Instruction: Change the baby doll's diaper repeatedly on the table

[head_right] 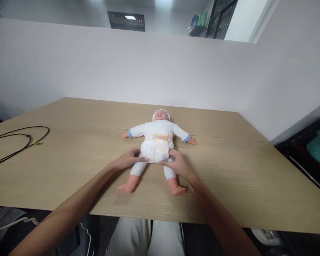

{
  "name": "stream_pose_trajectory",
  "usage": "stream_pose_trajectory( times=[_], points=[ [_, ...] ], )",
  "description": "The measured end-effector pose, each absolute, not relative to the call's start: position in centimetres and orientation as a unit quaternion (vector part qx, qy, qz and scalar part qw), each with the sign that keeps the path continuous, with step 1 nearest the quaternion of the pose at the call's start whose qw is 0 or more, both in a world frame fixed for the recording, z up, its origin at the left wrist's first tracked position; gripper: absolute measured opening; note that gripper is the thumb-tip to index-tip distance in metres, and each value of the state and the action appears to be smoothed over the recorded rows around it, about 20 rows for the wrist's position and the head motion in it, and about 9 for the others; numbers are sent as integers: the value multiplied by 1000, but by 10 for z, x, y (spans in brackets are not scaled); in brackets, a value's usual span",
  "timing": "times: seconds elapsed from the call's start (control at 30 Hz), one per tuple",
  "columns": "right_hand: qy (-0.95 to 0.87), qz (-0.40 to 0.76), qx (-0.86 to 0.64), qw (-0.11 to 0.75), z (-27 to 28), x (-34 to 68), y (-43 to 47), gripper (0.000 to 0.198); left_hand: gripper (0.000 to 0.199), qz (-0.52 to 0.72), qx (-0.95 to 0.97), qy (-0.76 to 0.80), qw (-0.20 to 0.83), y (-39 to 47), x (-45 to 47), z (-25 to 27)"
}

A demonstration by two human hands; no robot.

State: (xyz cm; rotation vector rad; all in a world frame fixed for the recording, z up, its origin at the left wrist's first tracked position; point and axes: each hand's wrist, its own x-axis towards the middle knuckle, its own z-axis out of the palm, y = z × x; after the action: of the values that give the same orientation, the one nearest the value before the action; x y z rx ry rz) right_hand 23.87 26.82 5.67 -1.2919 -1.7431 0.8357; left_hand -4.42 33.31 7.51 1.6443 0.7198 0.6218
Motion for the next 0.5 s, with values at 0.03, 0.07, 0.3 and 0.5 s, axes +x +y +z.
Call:
stream_pose_trajectory(
  times=[0.03, 0.07, 0.3, 0.5],
  points=[
    [-687, 330, -512, 396, 57, 239, 268, 32, 57, 265, 704, 310, 581, 332, -44, 77],
    [-688, 328, -513, 395, 58, 239, 268, 31, 57, 264, 706, 313, 577, 331, -43, 78],
    [-708, 290, -516, 385, 58, 239, 268, 30, 85, 272, 725, 376, 509, 320, -32, 82],
    [-705, 302, -516, 382, 63, 237, 265, 32, 64, 224, 768, 517, 305, 317, -17, 76]
  ],
)
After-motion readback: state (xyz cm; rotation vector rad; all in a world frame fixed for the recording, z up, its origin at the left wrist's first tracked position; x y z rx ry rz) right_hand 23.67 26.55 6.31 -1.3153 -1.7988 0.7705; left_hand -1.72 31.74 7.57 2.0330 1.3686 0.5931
